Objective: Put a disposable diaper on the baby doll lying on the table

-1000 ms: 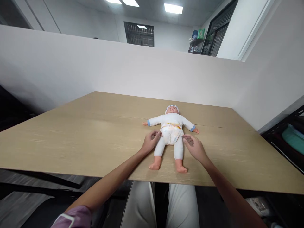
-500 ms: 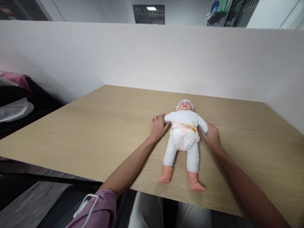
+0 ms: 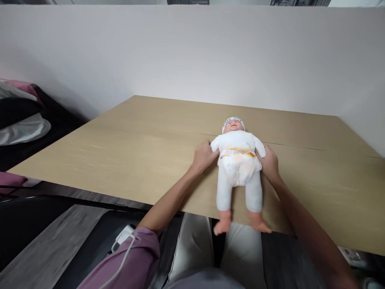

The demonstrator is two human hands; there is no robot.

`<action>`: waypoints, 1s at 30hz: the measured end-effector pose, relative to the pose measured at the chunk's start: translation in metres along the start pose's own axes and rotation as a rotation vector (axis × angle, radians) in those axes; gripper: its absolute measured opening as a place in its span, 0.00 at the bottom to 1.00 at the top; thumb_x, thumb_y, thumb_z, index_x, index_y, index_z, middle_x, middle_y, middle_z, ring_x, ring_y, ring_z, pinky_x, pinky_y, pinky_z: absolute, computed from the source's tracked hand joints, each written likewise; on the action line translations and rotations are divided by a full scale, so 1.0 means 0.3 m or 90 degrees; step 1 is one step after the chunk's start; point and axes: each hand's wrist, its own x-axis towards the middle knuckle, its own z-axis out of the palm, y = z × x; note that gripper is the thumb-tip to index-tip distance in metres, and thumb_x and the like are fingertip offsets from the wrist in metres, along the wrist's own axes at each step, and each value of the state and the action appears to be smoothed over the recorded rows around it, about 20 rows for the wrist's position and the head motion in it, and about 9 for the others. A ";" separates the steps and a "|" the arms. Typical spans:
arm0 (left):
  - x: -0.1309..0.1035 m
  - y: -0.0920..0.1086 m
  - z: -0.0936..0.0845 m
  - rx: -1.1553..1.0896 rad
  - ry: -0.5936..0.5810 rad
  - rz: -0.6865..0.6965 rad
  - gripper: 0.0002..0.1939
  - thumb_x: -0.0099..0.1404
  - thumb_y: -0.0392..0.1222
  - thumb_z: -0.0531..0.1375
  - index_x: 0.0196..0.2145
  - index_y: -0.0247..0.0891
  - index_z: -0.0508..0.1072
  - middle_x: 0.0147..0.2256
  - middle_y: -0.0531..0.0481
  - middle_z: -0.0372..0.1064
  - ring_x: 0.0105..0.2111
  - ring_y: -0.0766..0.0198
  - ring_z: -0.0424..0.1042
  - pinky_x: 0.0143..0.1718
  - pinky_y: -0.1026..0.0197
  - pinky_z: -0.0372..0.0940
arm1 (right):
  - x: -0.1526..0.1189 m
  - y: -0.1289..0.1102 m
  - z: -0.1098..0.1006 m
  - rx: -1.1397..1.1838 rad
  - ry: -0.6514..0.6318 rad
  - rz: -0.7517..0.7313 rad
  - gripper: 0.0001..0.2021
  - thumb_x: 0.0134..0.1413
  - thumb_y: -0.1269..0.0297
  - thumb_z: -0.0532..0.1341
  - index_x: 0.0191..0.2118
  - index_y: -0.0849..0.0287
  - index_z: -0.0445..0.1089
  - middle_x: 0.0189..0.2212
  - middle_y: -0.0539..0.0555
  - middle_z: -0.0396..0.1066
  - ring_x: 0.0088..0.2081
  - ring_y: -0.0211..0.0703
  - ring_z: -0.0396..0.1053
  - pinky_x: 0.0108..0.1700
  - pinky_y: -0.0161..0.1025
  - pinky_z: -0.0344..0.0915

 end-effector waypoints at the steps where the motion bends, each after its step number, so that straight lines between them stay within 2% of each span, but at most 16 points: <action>1: -0.071 0.008 -0.024 -0.037 -0.001 -0.005 0.22 0.70 0.60 0.63 0.44 0.35 0.73 0.40 0.39 0.79 0.40 0.47 0.77 0.41 0.54 0.64 | -0.031 -0.004 -0.036 0.030 -0.022 0.017 0.21 0.61 0.46 0.59 0.46 0.58 0.76 0.43 0.61 0.81 0.40 0.53 0.74 0.41 0.43 0.67; 4: -0.357 0.023 -0.075 -0.149 -0.006 0.005 0.21 0.66 0.58 0.65 0.44 0.38 0.68 0.40 0.44 0.77 0.39 0.51 0.76 0.38 0.57 0.63 | -0.137 0.011 -0.175 0.107 -0.121 0.018 0.22 0.58 0.46 0.64 0.50 0.58 0.76 0.42 0.58 0.81 0.40 0.52 0.75 0.40 0.41 0.68; 6: -0.582 0.022 -0.083 -0.231 -0.074 0.039 0.19 0.65 0.54 0.65 0.45 0.40 0.66 0.40 0.47 0.75 0.38 0.54 0.75 0.38 0.58 0.64 | -0.217 0.026 -0.279 0.130 -0.194 -0.043 0.23 0.59 0.46 0.64 0.52 0.58 0.76 0.45 0.57 0.81 0.43 0.52 0.76 0.43 0.42 0.70; 10: -0.993 -0.023 -0.052 -0.332 -0.251 0.071 0.20 0.56 0.36 0.64 0.46 0.41 0.66 0.43 0.48 0.75 0.39 0.56 0.75 0.39 0.60 0.67 | -0.406 0.018 -0.451 0.095 -0.347 -0.173 0.19 0.66 0.52 0.64 0.57 0.54 0.76 0.50 0.56 0.79 0.49 0.52 0.75 0.51 0.44 0.71; 12: -1.141 -0.071 -0.034 -0.307 -0.310 0.088 0.22 0.51 0.33 0.63 0.46 0.41 0.69 0.47 0.46 0.75 0.45 0.52 0.75 0.47 0.56 0.69 | -0.520 -0.009 -0.492 0.082 -0.430 -0.196 0.19 0.67 0.58 0.64 0.61 0.50 0.73 0.54 0.56 0.77 0.54 0.52 0.74 0.55 0.44 0.70; 14: -1.243 -0.129 -0.025 -0.289 -0.337 0.083 0.25 0.50 0.32 0.63 0.48 0.42 0.71 0.49 0.45 0.76 0.49 0.49 0.75 0.52 0.54 0.69 | -0.635 -0.042 -0.496 0.072 -0.476 -0.206 0.21 0.68 0.63 0.63 0.64 0.48 0.71 0.57 0.56 0.75 0.57 0.52 0.72 0.58 0.45 0.70; 17: -1.328 -0.210 -0.029 -0.262 -0.359 0.050 0.25 0.51 0.33 0.63 0.48 0.42 0.71 0.49 0.45 0.77 0.49 0.49 0.76 0.51 0.55 0.69 | -0.780 -0.072 -0.440 0.029 -0.462 -0.225 0.21 0.68 0.67 0.62 0.64 0.48 0.71 0.55 0.57 0.74 0.57 0.54 0.71 0.60 0.50 0.68; 21: -1.365 -0.266 -0.029 -0.216 -0.373 -0.004 0.15 0.55 0.36 0.62 0.41 0.41 0.67 0.41 0.49 0.75 0.40 0.55 0.76 0.40 0.60 0.65 | -0.888 -0.038 -0.282 -0.031 -0.426 -0.224 0.22 0.67 0.67 0.61 0.65 0.51 0.71 0.53 0.59 0.75 0.54 0.57 0.71 0.60 0.55 0.69; 24: -1.360 -0.276 -0.022 -0.200 -0.381 -0.026 0.12 0.62 0.42 0.63 0.42 0.41 0.65 0.41 0.49 0.76 0.39 0.55 0.76 0.39 0.60 0.63 | -0.931 0.032 -0.157 -0.035 -0.437 -0.174 0.25 0.67 0.67 0.59 0.67 0.52 0.70 0.58 0.60 0.75 0.59 0.58 0.71 0.64 0.57 0.68; 26: -1.352 -0.290 -0.024 -0.188 -0.404 -0.030 0.16 0.66 0.50 0.63 0.46 0.41 0.66 0.42 0.48 0.76 0.40 0.54 0.75 0.40 0.58 0.63 | -0.956 0.089 -0.103 -0.017 -0.473 -0.149 0.24 0.68 0.64 0.59 0.68 0.51 0.71 0.60 0.59 0.75 0.62 0.59 0.72 0.66 0.57 0.66; 28: -1.351 -0.323 -0.027 -0.192 -0.430 -0.021 0.21 0.70 0.59 0.62 0.50 0.41 0.67 0.42 0.47 0.76 0.40 0.53 0.75 0.42 0.58 0.63 | -0.984 0.158 -0.083 0.035 -0.483 -0.130 0.23 0.71 0.60 0.58 0.68 0.49 0.71 0.62 0.57 0.75 0.64 0.58 0.71 0.68 0.54 0.65; 30: -1.361 -0.380 -0.019 -0.221 -0.432 0.001 0.22 0.74 0.64 0.56 0.49 0.42 0.70 0.41 0.48 0.76 0.41 0.54 0.74 0.45 0.57 0.64 | -1.017 0.242 -0.094 0.091 -0.449 -0.093 0.22 0.72 0.55 0.57 0.66 0.48 0.72 0.63 0.57 0.74 0.64 0.56 0.71 0.68 0.53 0.67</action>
